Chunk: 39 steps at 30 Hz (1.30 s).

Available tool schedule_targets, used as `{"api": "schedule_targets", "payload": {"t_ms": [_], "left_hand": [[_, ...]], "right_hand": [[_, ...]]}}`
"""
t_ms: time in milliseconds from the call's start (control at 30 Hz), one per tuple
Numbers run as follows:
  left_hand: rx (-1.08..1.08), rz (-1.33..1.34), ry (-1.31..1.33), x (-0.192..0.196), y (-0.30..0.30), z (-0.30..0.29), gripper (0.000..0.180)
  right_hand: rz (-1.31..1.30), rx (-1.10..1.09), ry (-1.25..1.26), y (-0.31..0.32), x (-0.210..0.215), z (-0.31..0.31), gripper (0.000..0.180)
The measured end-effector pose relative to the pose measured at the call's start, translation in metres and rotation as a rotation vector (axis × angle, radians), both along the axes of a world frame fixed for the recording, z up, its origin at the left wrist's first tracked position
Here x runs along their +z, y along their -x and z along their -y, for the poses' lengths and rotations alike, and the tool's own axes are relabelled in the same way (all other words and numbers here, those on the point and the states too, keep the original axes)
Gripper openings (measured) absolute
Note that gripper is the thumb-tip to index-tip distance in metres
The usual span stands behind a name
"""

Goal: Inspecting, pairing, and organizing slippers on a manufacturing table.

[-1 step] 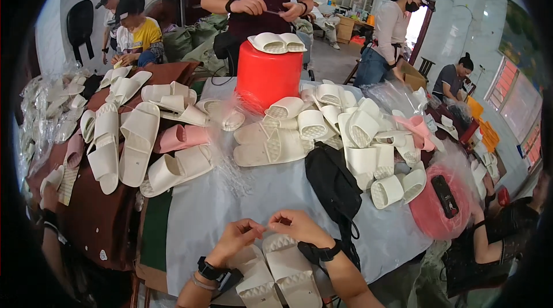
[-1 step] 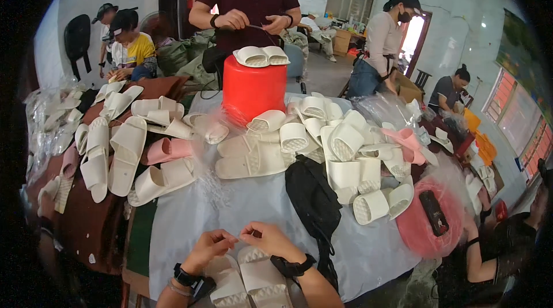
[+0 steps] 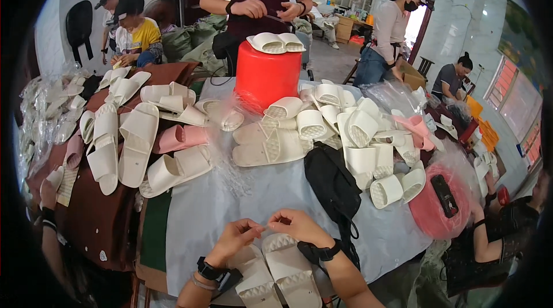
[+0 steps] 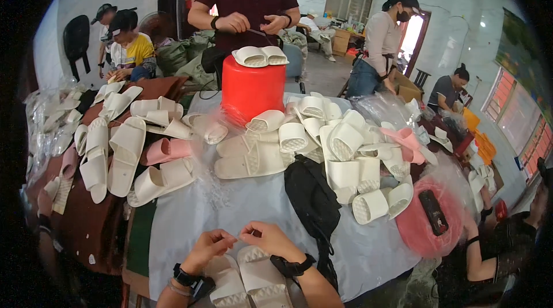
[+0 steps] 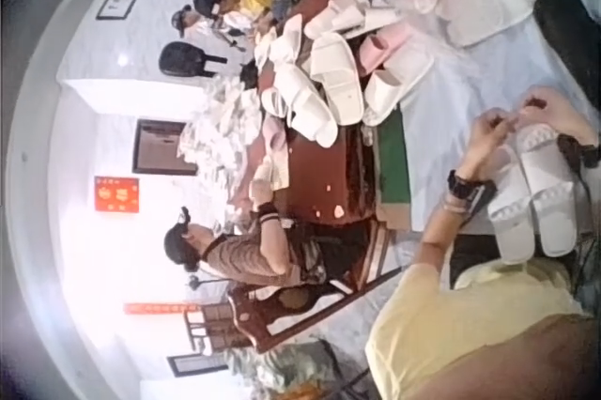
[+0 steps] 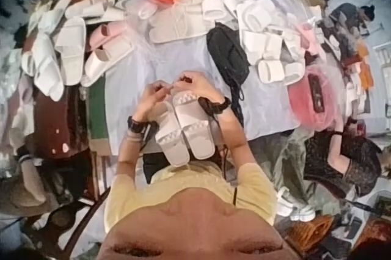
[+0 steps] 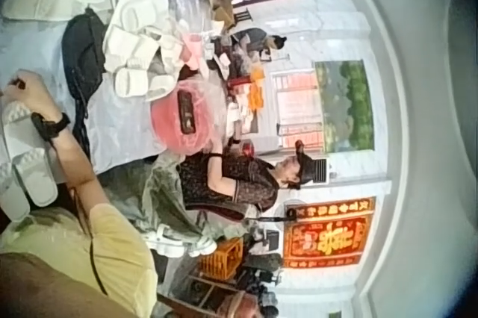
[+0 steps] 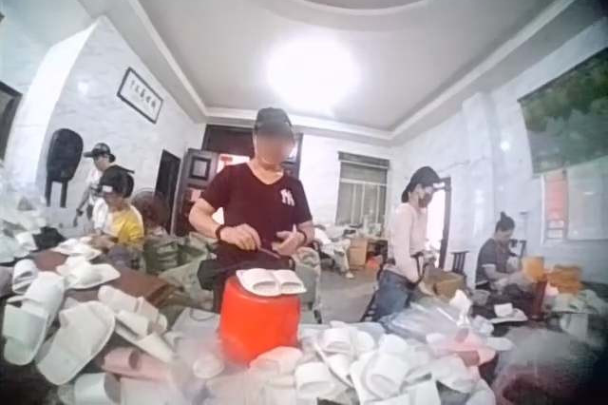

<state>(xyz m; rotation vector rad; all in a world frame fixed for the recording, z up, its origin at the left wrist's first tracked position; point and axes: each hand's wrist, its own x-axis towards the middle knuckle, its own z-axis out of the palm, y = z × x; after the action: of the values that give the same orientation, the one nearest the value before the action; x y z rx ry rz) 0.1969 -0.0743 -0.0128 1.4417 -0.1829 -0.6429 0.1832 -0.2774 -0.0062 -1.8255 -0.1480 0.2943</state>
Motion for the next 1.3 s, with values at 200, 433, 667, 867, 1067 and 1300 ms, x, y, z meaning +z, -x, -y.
{"api": "schedule_targets", "payload": {"t_ms": [200, 433, 667, 867, 1067, 1300], "left_hand": [[-0.008, -0.016, 0.008, 0.0019, -0.0016, 0.001, 0.01], [0.027, -0.07, -0.009, 0.0054, 0.0012, 0.0015, 0.011], [0.027, -0.064, 0.041, 0.0005, -0.0001, 0.0025, 0.011], [0.038, -0.055, 0.013, -0.0017, 0.0009, 0.0018, 0.01], [0.009, -0.018, -0.002, 0.0003, -0.0007, 0.0014, 0.013], [0.023, -0.029, 0.027, -0.0012, -0.0003, 0.0015, 0.012]], "right_hand": [[0.106, 0.098, -0.02, 0.0003, -0.0009, 0.0003, 0.018], [0.057, 0.011, -0.128, 0.0003, -0.0003, -0.0004, 0.018], [0.078, 0.023, -0.066, 0.0009, 0.0012, 0.0003, 0.019], [0.061, 0.074, -0.027, 0.0014, 0.0018, 0.0012, 0.017], [0.107, 0.094, 0.006, 0.0006, 0.0031, 0.0033, 0.016], [0.074, 0.034, -0.034, 0.0011, 0.0044, 0.0, 0.017]]}}
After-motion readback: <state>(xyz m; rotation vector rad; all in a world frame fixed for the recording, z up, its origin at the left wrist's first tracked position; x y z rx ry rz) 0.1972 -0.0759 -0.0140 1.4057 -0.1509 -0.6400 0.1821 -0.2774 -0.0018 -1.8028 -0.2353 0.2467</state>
